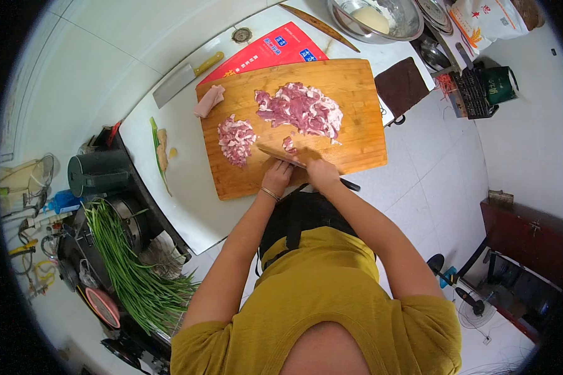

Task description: The person slices raw meat into thin strips on a wooden cutting board using a knife. The person holds the meat with one hand and cuts it with the other, accumulating a pile of sliced meat on the board.

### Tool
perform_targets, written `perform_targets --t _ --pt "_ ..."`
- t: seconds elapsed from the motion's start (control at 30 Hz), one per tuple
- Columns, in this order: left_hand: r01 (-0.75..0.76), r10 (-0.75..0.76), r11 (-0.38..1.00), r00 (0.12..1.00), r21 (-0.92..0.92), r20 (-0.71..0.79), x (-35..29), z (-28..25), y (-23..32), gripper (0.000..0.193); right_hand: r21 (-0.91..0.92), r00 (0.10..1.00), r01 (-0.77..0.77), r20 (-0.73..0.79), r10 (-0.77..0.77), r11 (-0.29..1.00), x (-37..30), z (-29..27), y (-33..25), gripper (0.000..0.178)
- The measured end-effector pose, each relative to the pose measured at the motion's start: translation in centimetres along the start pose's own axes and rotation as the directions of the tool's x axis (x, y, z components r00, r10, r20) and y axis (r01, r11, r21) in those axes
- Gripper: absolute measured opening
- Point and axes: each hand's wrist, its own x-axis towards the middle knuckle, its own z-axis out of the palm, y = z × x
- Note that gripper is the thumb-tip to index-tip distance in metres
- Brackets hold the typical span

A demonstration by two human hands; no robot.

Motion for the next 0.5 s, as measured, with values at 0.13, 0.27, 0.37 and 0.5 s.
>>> perform_targets --t 0.13,0.27,0.37,0.5 --pt "0.046 -0.044 0.998 0.997 -0.04 0.066 -0.2 -0.1 0.2 0.028 -0.003 0.998 -0.059 0.032 0.059 0.998 -2.8 -0.5 2.1 0.017" --pt "0.006 -0.007 1.0 1.0 -0.03 -0.017 0.5 -0.1 0.3 0.027 -0.101 0.996 -0.002 0.084 0.011 0.995 -1.7 -1.9 -0.2 0.021" --pt "-0.011 0.015 0.999 0.993 0.033 -0.119 0.9 -0.4 0.7 0.025 -0.027 1.0 0.019 0.012 -0.018 0.999 0.1 -1.6 -2.0 0.02" --pt "0.164 -0.16 0.985 0.985 0.047 -0.063 0.7 -0.3 1.2 0.021 0.144 0.992 -0.056 -0.105 0.072 0.988 -1.8 -2.4 -1.2 0.017"
